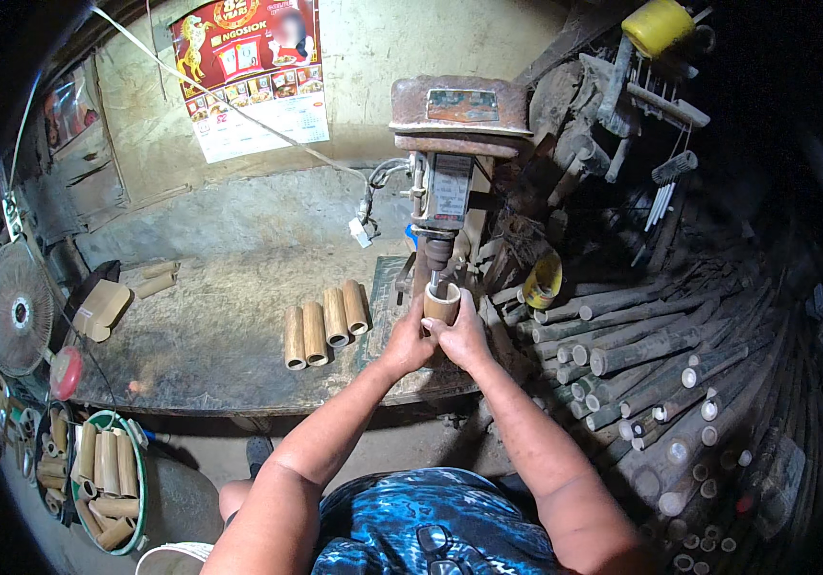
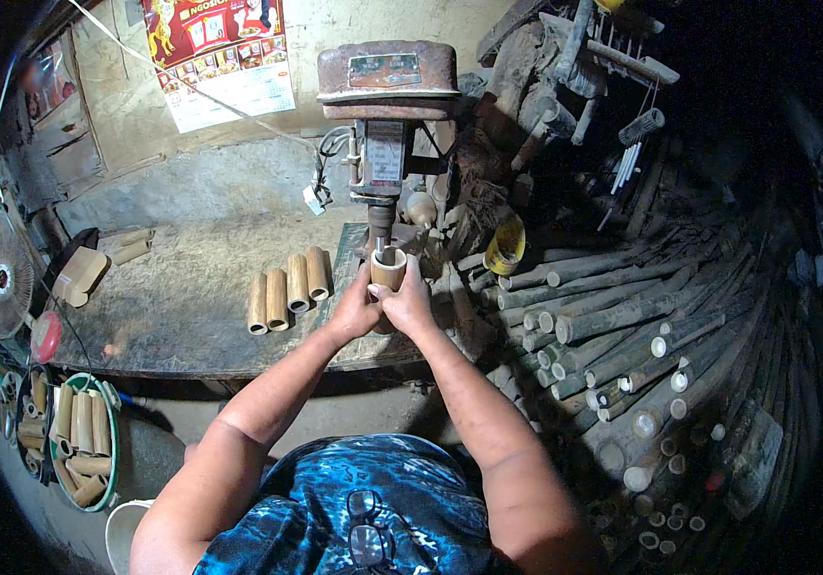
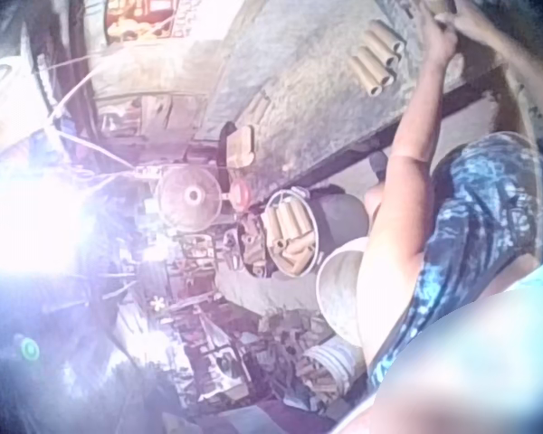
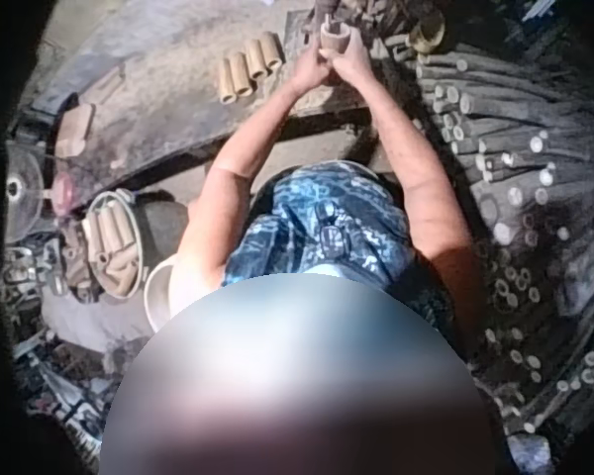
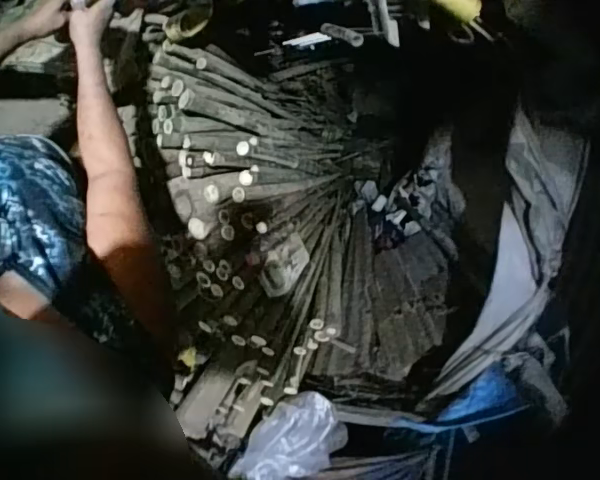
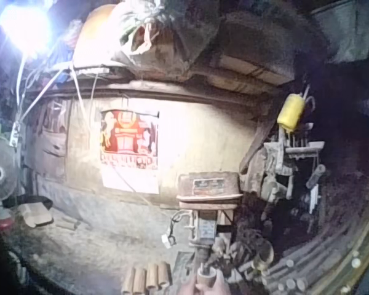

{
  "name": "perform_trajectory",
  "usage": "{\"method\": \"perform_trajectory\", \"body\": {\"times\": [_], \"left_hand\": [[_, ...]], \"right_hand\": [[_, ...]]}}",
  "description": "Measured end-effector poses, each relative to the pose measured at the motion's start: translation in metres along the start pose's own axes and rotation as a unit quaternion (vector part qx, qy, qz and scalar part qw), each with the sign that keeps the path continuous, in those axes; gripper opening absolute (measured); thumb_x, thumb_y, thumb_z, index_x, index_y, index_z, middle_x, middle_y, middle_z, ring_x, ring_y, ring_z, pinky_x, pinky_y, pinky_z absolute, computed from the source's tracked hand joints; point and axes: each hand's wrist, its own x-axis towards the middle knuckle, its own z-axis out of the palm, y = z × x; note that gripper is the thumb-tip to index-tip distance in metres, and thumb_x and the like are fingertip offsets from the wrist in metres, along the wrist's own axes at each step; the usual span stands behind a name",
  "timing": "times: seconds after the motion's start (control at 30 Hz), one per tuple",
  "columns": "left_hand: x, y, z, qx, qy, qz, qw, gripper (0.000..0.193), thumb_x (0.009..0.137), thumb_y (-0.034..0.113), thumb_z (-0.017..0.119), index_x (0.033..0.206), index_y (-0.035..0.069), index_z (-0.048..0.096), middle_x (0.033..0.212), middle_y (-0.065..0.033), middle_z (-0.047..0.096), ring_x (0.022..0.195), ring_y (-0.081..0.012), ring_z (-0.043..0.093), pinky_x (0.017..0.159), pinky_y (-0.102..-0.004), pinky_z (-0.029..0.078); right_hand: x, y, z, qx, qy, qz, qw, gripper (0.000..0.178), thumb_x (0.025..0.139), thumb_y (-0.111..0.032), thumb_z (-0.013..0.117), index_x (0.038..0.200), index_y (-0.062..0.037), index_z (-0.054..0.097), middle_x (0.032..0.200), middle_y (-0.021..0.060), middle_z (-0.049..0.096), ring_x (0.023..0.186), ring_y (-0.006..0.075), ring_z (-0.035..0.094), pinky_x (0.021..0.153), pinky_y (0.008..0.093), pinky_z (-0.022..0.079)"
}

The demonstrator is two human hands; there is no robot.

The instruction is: The person repeatedly positions short cylindrical wooden pieces under a drill press and lowers the spindle to bore or enlarge the central hole. After each cycle, the person removes the piece and places it into a bucket, then picks up the next piece from the table and repeats the process.

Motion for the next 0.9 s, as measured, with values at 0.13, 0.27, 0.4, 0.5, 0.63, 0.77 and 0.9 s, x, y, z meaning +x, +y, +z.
{"method": "perform_trajectory", "body": {"times": [0.13,0.27,0.4,0.5,0.63,0.77,0.9], "left_hand": [[-0.007,0.007,-0.002,0.019,0.038,0.046,0.998,0.071,0.084,0.010,0.067,0.148,0.011,0.035,0.113,-0.0296,0.066,0.107,-0.0468,0.065,0.089,-0.0493,0.053],[-0.009,0.011,-0.006,0.031,0.041,0.034,0.998,0.072,0.084,0.010,0.067,0.149,0.010,0.036,0.112,-0.0283,0.067,0.102,-0.0449,0.067,0.085,-0.0479,0.054],[-0.010,0.008,-0.008,0.019,0.045,0.022,0.999,0.071,0.084,0.010,0.067,0.148,0.009,0.037,0.112,-0.0280,0.067,0.099,-0.0436,0.068,0.084,-0.0471,0.054],[-0.010,0.001,-0.008,0.024,0.056,0.053,0.997,0.072,0.084,0.011,0.067,0.149,0.009,0.037,0.113,-0.0277,0.067,0.099,-0.0426,0.068,0.083,-0.0465,0.054],[-0.009,-0.008,-0.009,-0.003,0.067,0.070,0.995,0.072,0.083,0.010,0.068,0.148,0.008,0.037,0.119,-0.0265,0.066,0.107,-0.0392,0.066,0.089,-0.0449,0.052],[-0.011,-0.011,-0.012,-0.004,0.061,0.048,0.997,0.070,0.084,0.011,0.068,0.147,0.008,0.037,0.120,-0.0267,0.065,0.111,-0.0393,0.065,0.092,-0.0454,0.052],[-0.012,-0.012,-0.015,-0.005,0.075,0.067,0.995,0.069,0.085,0.013,0.067,0.147,0.009,0.036,0.118,-0.0279,0.066,0.107,-0.0417,0.066,0.088,-0.0475,0.053]], "right_hand": [[-0.003,-0.005,0.001,0.016,0.016,-0.021,1.000,0.063,0.077,-0.014,0.083,0.127,-0.0048,0.046,0.118,0.0212,0.064,0.112,0.0402,0.063,0.093,0.0466,0.049],[-0.001,-0.009,0.005,0.025,0.021,-0.046,0.998,0.063,0.077,-0.013,0.083,0.128,-0.0054,0.046,0.117,0.0214,0.064,0.112,0.0408,0.063,0.093,0.0470,0.050],[-0.003,-0.010,0.006,0.007,0.018,-0.030,0.999,0.067,0.076,-0.013,0.083,0.131,-0.0057,0.044,0.117,0.0214,0.064,0.111,0.0411,0.063,0.093,0.0471,0.050],[-0.003,-0.010,0.009,0.007,0.020,-0.040,0.999,0.069,0.076,-0.012,0.083,0.132,-0.0060,0.043,0.117,0.0221,0.065,0.110,0.0416,0.064,0.091,0.0478,0.051],[-0.002,-0.010,0.016,-0.005,0.025,-0.043,0.999,0.069,0.075,-0.012,0.084,0.131,-0.0056,0.042,0.115,0.0233,0.066,0.108,0.0427,0.065,0.088,0.0488,0.052],[-0.002,-0.012,0.020,-0.011,0.019,-0.036,0.999,0.067,0.075,-0.013,0.084,0.127,-0.0054,0.043,0.112,0.0227,0.067,0.107,0.0425,0.066,0.087,0.0488,0.052],[-0.001,-0.016,0.023,-0.031,0.012,-0.012,0.999,0.061,0.076,-0.015,0.084,0.120,-0.0043,0.044,0.109,0.0219,0.067,0.105,0.0416,0.066,0.087,0.0482,0.052]]}}
